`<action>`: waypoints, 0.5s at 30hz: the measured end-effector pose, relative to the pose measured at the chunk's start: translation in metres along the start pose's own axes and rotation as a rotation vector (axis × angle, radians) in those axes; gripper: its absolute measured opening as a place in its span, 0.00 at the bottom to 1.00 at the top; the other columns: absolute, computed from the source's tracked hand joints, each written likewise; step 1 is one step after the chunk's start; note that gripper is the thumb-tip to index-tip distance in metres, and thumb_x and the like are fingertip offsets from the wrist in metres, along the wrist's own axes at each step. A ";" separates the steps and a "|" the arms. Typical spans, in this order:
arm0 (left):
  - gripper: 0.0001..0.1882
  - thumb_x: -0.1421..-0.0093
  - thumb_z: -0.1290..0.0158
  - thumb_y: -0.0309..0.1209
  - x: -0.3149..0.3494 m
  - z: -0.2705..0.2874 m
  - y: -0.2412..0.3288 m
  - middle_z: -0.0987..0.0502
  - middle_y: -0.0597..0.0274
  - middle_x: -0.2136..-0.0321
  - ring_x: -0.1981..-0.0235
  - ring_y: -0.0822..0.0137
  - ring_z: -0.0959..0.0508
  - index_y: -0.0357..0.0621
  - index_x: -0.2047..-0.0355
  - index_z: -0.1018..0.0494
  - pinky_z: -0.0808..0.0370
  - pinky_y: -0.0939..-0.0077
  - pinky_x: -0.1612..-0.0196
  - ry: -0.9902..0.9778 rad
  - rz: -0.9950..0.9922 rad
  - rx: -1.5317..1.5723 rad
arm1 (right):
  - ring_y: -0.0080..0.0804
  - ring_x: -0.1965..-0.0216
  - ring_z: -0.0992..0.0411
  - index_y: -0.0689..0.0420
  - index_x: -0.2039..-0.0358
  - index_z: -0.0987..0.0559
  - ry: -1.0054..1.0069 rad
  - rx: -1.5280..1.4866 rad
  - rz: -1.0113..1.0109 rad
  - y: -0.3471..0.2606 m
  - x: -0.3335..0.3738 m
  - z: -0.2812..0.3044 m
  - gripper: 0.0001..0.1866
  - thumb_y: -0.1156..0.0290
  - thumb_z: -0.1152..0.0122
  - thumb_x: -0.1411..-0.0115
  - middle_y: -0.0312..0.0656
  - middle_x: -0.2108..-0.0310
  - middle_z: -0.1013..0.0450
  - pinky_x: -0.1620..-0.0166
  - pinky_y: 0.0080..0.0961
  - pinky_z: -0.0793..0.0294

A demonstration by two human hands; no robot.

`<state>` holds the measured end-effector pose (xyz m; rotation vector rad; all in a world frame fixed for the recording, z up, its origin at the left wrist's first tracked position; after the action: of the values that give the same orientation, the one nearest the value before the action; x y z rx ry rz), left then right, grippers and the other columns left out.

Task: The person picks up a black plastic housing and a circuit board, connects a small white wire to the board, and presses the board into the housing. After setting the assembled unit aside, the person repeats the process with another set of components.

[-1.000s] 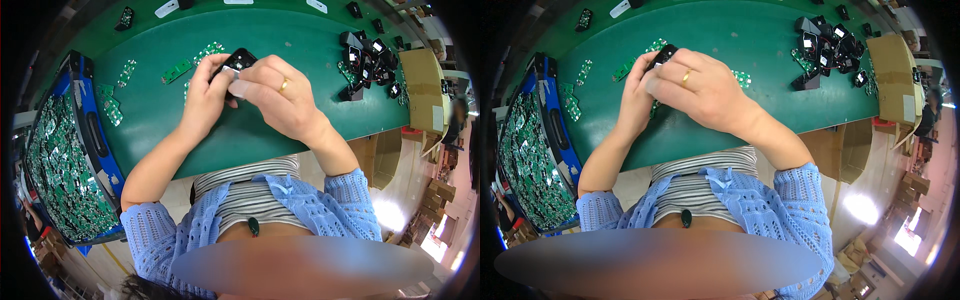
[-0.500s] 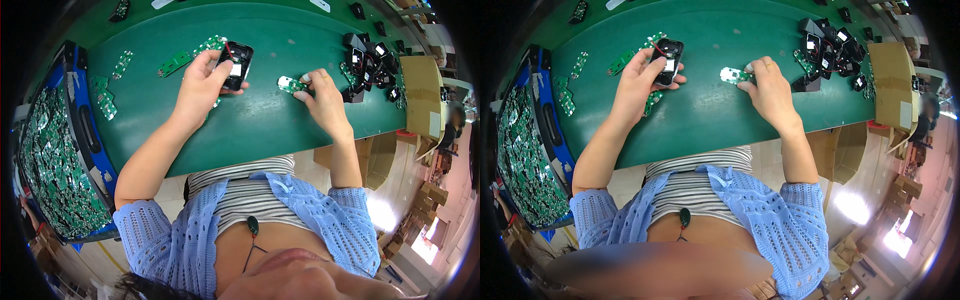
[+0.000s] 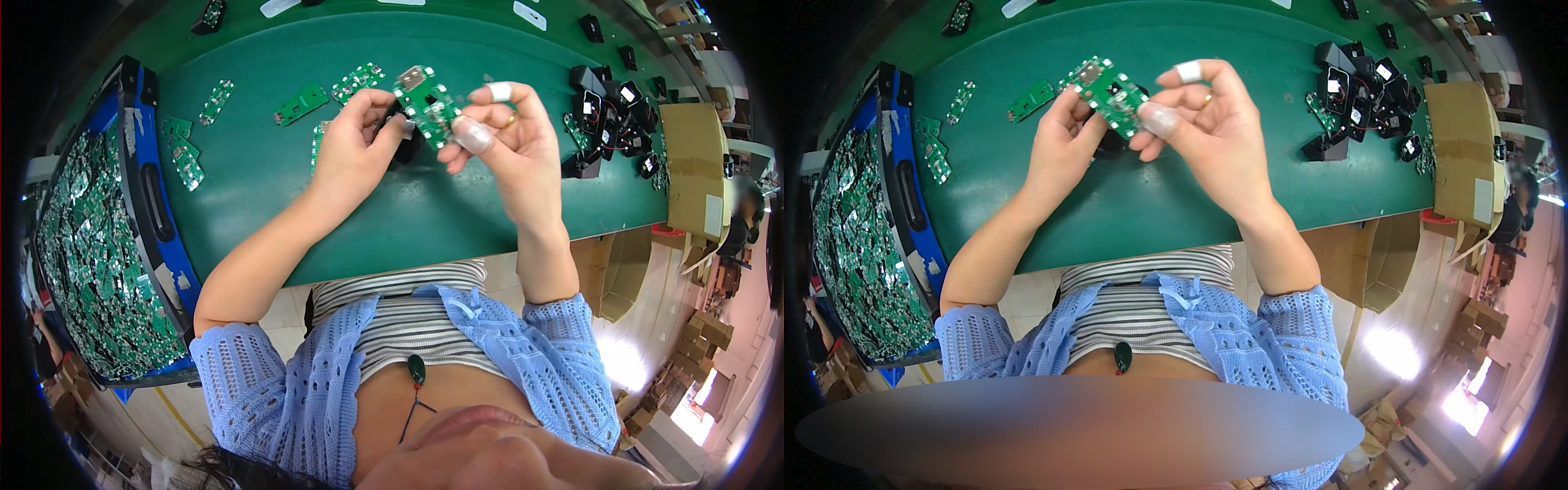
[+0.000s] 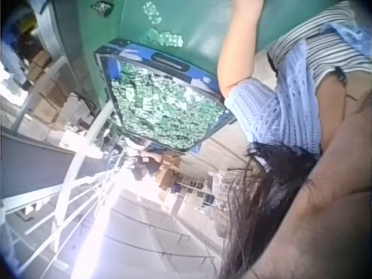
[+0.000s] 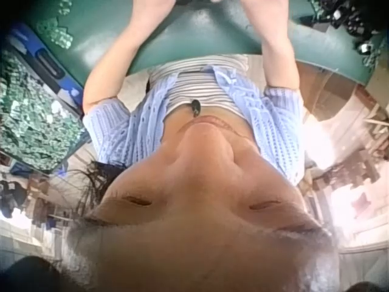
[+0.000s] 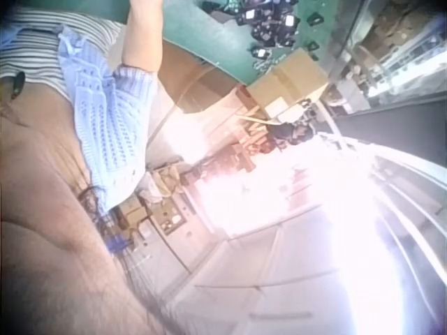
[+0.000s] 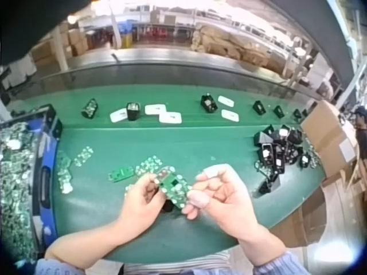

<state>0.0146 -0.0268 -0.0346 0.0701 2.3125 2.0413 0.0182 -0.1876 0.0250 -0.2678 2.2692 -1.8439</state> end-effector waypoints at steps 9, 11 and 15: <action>0.08 0.42 0.53 0.23 -0.001 -0.001 0.003 0.25 0.57 0.68 0.67 0.73 0.25 0.32 0.62 0.36 0.28 0.81 0.64 0.003 -0.071 0.011 | 0.31 0.75 0.26 0.66 0.60 0.38 -0.007 0.042 -0.047 0.003 -0.007 -0.005 0.15 0.80 0.45 0.46 0.47 0.73 0.29 0.73 0.20 0.25; 0.08 0.42 0.53 0.23 -0.001 -0.001 0.001 0.25 0.57 0.68 0.67 0.73 0.25 0.32 0.62 0.36 0.27 0.80 0.64 -0.001 -0.064 0.007 | 0.30 0.75 0.26 0.66 0.61 0.38 0.005 0.038 -0.050 0.005 -0.007 -0.004 0.15 0.80 0.44 0.46 0.47 0.73 0.29 0.73 0.20 0.25; 0.09 0.42 0.53 0.23 0.000 -0.002 0.001 0.26 0.57 0.66 0.67 0.73 0.25 0.32 0.61 0.36 0.28 0.81 0.64 0.008 -0.054 0.055 | 0.30 0.75 0.26 0.66 0.61 0.38 0.018 0.055 -0.067 0.008 -0.007 -0.001 0.14 0.80 0.44 0.46 0.46 0.73 0.29 0.74 0.20 0.25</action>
<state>0.0148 -0.0288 -0.0332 0.0016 2.3477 1.9570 0.0245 -0.1829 0.0178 -0.3233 2.2428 -1.9458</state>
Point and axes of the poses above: each hand's wrist, its own x-axis away from the middle knuckle, its own z-axis out of the back of the hand, y = z × x, the point moved 2 cm from there along -x, towards the middle knuckle
